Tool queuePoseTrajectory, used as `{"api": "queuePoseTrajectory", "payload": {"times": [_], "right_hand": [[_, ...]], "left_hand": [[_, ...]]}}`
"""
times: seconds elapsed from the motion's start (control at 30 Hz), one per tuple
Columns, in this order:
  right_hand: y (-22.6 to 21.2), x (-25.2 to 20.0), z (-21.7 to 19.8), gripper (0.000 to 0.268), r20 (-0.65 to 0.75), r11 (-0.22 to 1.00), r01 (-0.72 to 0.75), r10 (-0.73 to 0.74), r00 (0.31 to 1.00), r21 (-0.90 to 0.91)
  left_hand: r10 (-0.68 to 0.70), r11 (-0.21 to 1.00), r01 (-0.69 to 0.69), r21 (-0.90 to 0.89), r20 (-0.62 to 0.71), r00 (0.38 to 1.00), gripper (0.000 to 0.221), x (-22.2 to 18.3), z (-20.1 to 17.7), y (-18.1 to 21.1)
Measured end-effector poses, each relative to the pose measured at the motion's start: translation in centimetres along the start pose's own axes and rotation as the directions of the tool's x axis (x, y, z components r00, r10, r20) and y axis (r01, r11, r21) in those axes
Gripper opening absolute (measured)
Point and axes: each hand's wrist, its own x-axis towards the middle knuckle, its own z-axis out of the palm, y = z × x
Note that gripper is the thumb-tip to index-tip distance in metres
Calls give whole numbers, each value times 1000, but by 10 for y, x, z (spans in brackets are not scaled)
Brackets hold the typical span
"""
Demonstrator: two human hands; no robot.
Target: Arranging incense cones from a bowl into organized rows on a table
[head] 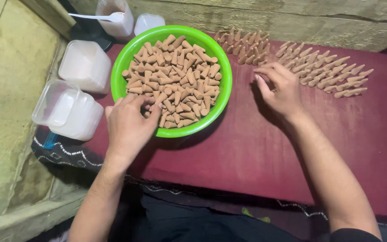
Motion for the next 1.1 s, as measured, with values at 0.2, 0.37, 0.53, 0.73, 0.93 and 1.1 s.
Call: {"api": "queuePoseTrajectory", "payload": {"times": [0.2, 0.37, 0.53, 0.73, 0.93, 1.1], "right_hand": [[-2, -24, 3, 26, -34, 996, -78, 79, 996, 45], [-16, -33, 11, 30, -19, 978, -157, 161, 987, 134], [-10, -45, 21, 33, -10, 948, -210, 219, 976, 239], [-4, -55, 19, 31, 88, 859, -331, 323, 942, 391], [-28, -45, -26, 36, 181, 964, -162, 125, 976, 209], [-24, -47, -50, 29, 387, 972, -226, 231, 893, -59]], "left_hand": [[73, 994, -69, 83, -42, 996, 12, -9, 20, -10], [131, 983, -116, 146, -96, 987, 13, -13, 25, -14], [179, 963, -148, 225, -120, 977, 15, -15, 25, -17], [293, 940, -271, 205, -83, 953, 25, -5, 18, 9], [396, 884, -380, 272, -7, 918, 9, 14, 28, 8], [420, 856, -396, 333, -3, 907, 6, 23, 19, 10]]}}
